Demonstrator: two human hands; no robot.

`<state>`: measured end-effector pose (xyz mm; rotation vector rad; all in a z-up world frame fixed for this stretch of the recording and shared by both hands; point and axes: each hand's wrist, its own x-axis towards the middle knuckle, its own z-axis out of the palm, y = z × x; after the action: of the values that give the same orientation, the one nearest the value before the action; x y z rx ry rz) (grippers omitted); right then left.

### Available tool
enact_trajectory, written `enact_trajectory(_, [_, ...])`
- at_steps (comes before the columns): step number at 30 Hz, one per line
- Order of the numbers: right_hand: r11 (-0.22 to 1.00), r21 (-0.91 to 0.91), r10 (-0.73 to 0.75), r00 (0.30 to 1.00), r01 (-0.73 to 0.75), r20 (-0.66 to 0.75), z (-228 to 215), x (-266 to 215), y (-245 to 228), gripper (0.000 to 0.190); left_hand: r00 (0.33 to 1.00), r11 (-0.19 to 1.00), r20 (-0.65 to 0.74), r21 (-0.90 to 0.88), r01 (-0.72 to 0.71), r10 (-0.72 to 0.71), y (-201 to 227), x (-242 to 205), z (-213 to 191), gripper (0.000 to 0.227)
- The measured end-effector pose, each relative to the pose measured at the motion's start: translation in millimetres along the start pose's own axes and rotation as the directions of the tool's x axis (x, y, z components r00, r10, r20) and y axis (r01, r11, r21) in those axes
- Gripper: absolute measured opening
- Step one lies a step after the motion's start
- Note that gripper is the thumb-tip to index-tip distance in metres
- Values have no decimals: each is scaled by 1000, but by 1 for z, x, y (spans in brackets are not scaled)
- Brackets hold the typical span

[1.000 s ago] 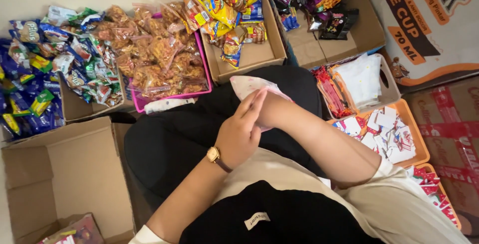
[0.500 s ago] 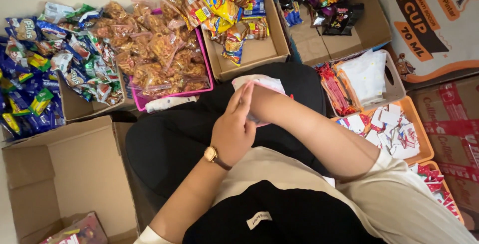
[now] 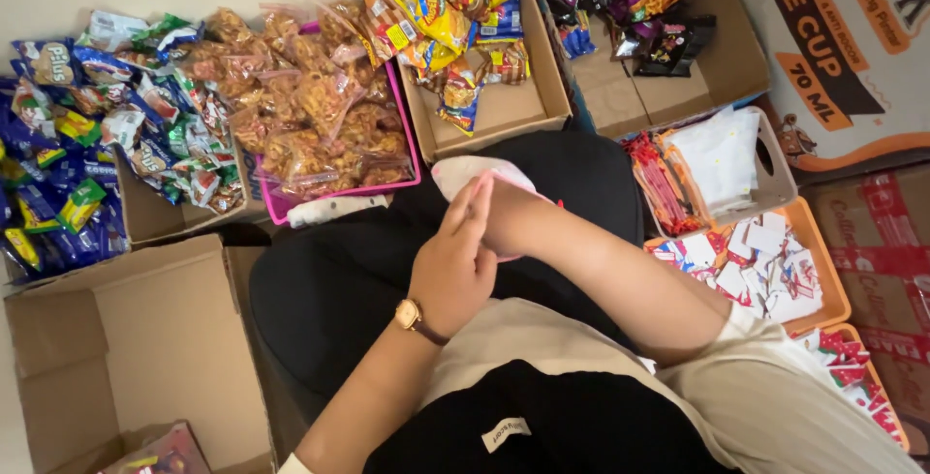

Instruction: The person packs various snack items into small plastic bags, ties them with twist ties, and places the completed bags into a cardboard box. The person handles chips, biscuits, and other packaged snacks from surrounding boxes and trays.

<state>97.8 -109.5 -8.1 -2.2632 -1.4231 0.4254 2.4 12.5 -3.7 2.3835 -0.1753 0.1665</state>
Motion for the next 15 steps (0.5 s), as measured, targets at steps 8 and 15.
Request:
enact_trajectory(8, [898, 410, -102, 982, 159, -157, -56, 1, 25, 30, 977, 974, 22, -71, 215, -214, -40, 9, -30, 87])
enact_trajectory(15, [741, 662, 478, 778, -110, -407, 7, 82, 185, 20, 952, 936, 31, -172, 306, -305, -65, 5, -43, 87])
